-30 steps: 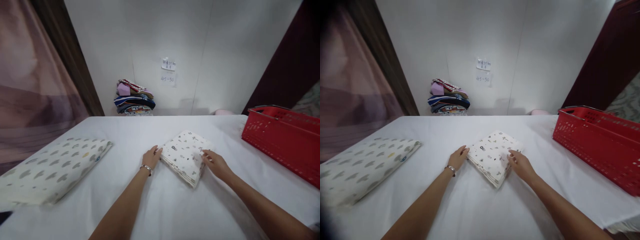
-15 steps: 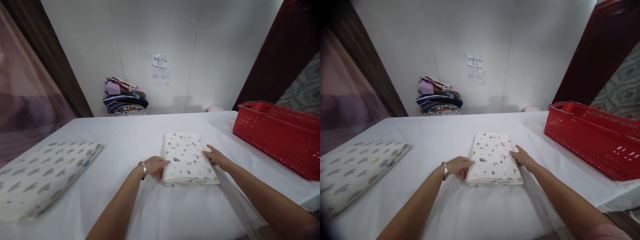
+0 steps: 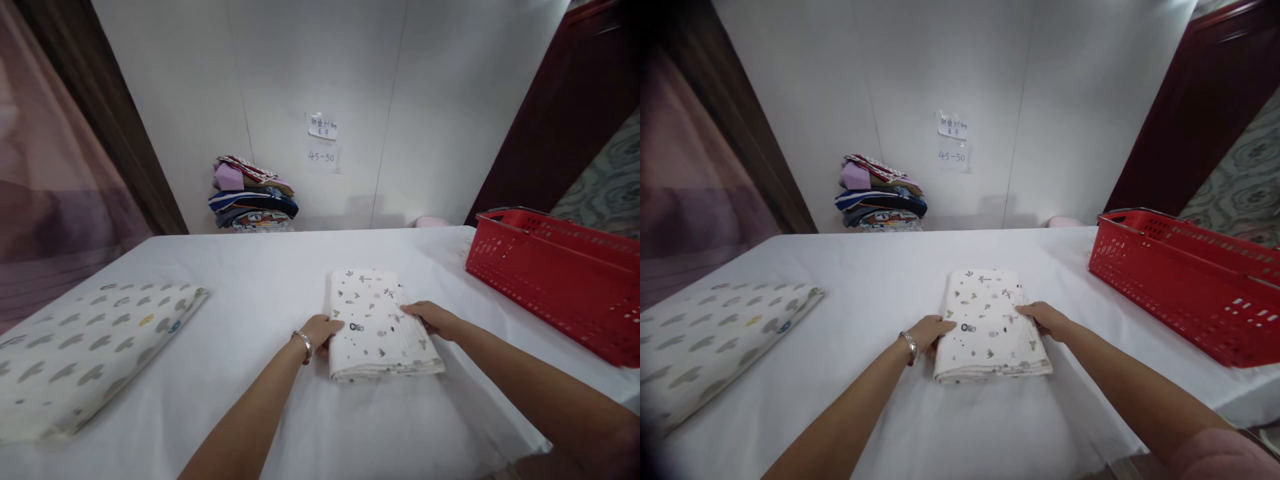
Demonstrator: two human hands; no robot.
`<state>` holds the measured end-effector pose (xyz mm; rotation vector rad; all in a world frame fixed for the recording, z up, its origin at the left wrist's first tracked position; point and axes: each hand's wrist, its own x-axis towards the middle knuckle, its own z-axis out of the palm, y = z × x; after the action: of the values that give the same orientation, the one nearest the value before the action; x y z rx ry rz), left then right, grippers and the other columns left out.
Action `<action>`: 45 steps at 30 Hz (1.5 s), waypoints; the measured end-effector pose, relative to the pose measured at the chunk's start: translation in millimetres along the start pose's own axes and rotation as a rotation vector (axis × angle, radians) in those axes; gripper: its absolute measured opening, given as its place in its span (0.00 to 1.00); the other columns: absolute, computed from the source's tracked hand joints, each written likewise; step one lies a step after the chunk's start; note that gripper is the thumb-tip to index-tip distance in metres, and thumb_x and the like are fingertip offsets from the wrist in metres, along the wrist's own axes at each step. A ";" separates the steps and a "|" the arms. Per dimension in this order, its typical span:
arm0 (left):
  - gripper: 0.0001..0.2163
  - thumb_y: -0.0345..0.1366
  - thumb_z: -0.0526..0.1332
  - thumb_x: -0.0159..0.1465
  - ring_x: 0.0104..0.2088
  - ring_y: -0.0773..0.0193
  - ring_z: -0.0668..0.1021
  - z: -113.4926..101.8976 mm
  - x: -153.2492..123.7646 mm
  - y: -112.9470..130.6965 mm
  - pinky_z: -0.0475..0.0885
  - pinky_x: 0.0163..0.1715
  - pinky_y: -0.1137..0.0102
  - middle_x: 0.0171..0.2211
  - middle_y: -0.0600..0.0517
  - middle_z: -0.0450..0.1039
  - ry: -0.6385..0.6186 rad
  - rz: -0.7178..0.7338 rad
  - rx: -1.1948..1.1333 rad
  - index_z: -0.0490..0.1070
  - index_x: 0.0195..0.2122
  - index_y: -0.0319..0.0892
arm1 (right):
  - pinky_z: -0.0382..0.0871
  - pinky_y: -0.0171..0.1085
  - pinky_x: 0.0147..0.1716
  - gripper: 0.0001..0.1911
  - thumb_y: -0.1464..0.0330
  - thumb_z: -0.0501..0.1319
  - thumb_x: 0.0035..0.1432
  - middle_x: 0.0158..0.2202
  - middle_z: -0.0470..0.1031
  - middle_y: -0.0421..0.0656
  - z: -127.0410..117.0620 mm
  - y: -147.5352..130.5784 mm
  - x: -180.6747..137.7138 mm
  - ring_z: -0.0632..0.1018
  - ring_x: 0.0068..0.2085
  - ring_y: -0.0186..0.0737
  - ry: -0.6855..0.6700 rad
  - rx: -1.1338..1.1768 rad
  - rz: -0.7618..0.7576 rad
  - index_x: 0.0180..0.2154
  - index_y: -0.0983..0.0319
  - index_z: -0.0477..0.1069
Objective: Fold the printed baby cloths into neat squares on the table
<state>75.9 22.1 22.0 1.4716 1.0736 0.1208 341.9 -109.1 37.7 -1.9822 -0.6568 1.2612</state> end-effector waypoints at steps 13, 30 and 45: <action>0.15 0.48 0.60 0.52 0.28 0.63 0.73 16.7 -0.5 1.1 0.66 0.24 0.72 0.25 0.50 0.70 0.254 0.144 0.049 0.62 0.24 0.41 | 0.67 0.35 0.32 0.20 0.58 0.61 0.49 0.40 0.74 0.50 -0.3 -10.3 -4.3 0.75 0.38 0.43 0.069 -0.097 -0.136 0.40 0.65 0.65; 0.08 0.29 0.57 0.47 0.32 0.65 0.71 51.1 -12.4 2.3 0.68 0.34 0.71 0.28 0.55 0.68 -0.274 0.626 -0.236 0.64 0.30 0.40 | 0.64 0.43 0.41 0.47 0.44 0.55 0.46 0.50 0.68 0.53 73.5 -62.7 -64.6 0.71 0.48 0.54 0.072 -1.101 -0.638 0.62 0.59 0.45; 0.13 0.34 0.53 0.52 0.43 0.60 0.75 35.3 19.2 -25.2 0.69 0.48 0.65 0.41 0.54 0.74 0.125 0.840 0.531 0.74 0.35 0.48 | 0.67 0.34 0.38 0.25 0.73 0.57 0.44 0.41 0.74 0.38 -41.7 -70.1 -72.3 0.74 0.40 0.39 0.286 -0.586 -0.716 0.48 0.56 0.67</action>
<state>95.8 4.4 -17.2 2.3577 0.5272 0.5556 347.4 -128.2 144.9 -2.0048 -1.5350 0.3607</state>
